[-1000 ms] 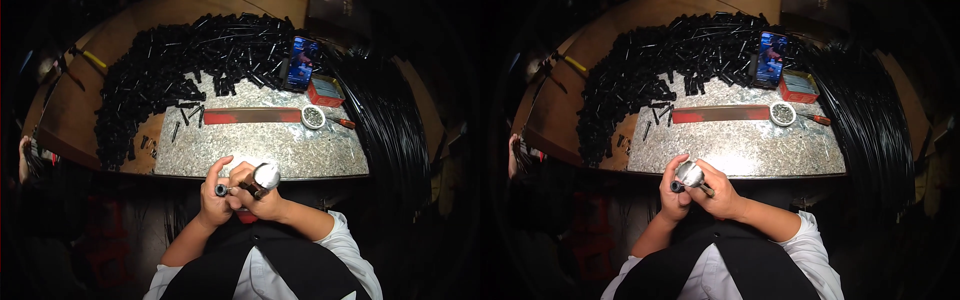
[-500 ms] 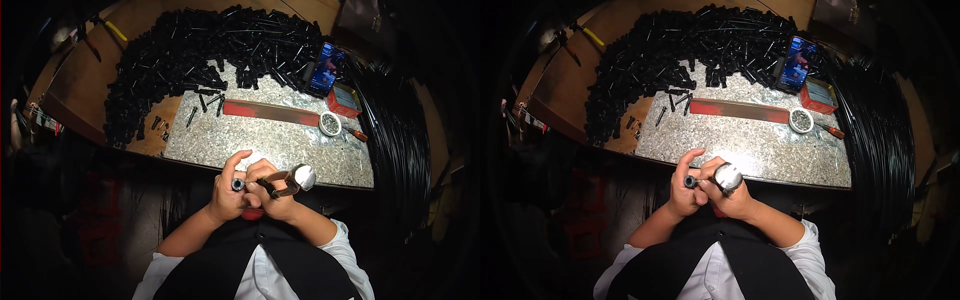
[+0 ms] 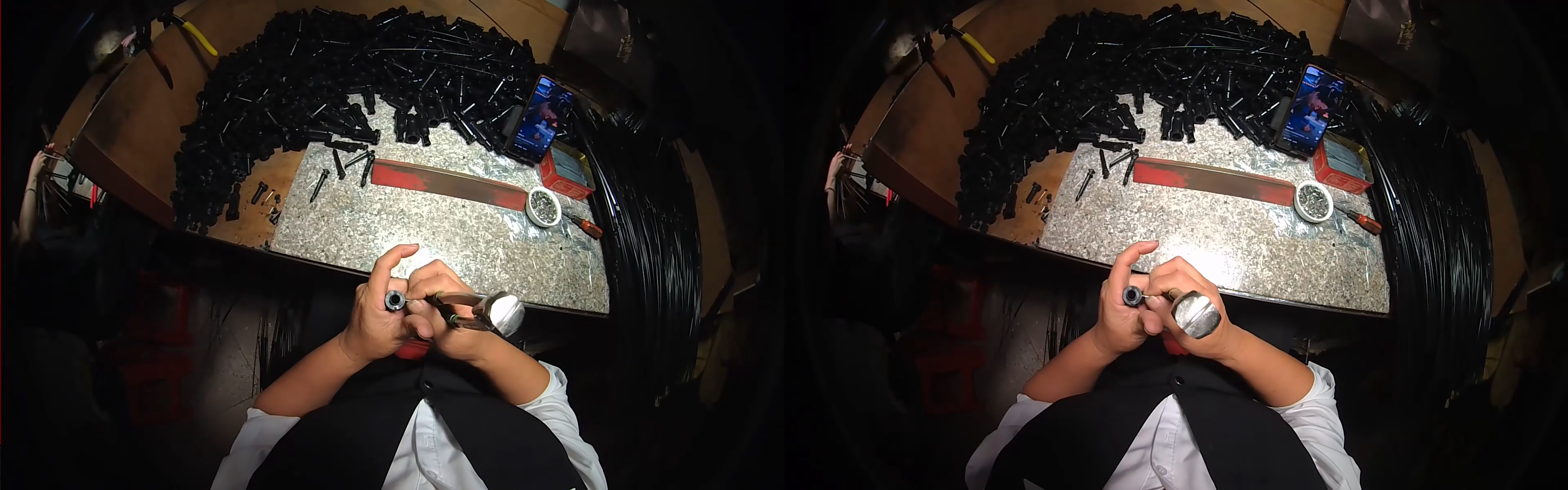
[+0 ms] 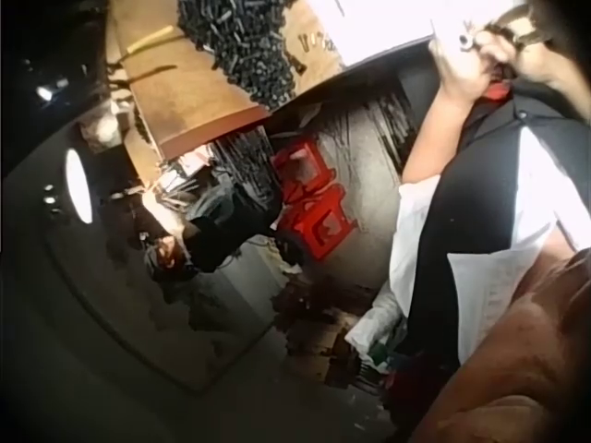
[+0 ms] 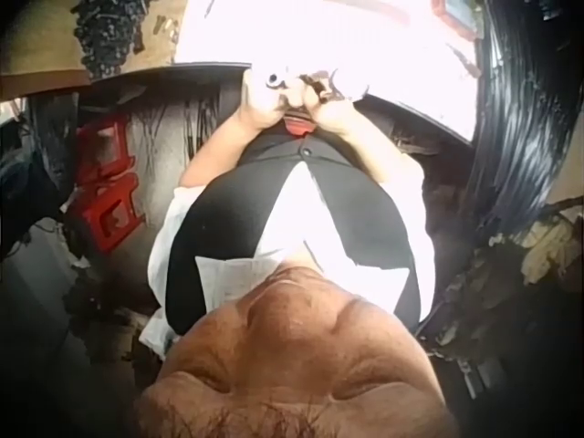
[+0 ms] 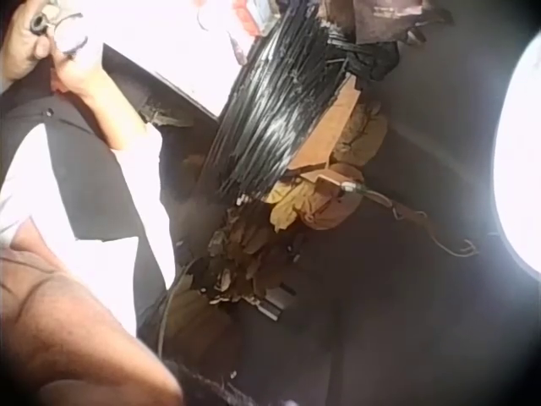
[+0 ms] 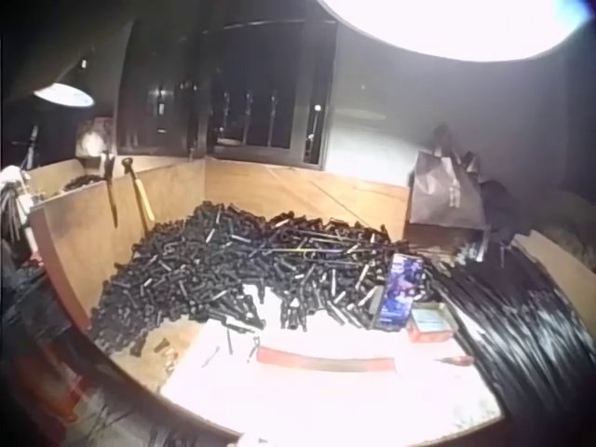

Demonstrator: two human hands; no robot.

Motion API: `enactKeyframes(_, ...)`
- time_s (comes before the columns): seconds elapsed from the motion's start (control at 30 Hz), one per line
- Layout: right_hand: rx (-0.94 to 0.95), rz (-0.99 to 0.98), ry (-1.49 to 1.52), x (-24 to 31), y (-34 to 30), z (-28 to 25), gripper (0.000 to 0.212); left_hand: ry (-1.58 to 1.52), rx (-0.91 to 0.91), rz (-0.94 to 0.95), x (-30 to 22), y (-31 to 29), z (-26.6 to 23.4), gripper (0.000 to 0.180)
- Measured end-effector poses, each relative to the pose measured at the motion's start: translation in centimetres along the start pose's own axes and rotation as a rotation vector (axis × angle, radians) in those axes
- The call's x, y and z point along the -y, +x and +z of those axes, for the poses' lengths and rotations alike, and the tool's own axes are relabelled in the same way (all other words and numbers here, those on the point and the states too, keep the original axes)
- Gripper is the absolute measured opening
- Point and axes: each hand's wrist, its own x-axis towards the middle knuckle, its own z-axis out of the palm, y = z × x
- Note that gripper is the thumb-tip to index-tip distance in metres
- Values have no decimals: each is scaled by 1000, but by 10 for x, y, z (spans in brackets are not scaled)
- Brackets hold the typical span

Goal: Manually assembling and crimping wire components into plastic housings at a production workbench.

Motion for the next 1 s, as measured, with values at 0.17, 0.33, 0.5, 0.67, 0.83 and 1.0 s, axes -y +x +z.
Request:
enactKeyframes(0.17,-15,-113,-101,-2,2,-1,17,-56,-9,-16,1,0,2,100)
enactKeyframes(0.33,8,-95,-156,11,7,-1,17,-120,0,-41,6,-3,0,96)
enactKeyframes(0.5,101,-61,-150,14,16,-5,16,-41,29,-72,4,-2,-10,80)
enactKeyframes(0.67,114,92,-206,19,23,-5,17,468,124,553,22,17,-24,97)
enactKeyframes(0.83,295,540,-26,38,18,-26,31,-238,-91,-186,10,-7,-20,100)
enactKeyframes(1.0,423,633,-327,45,-3,-59,34,-147,-91,-177,11,-7,-31,103)
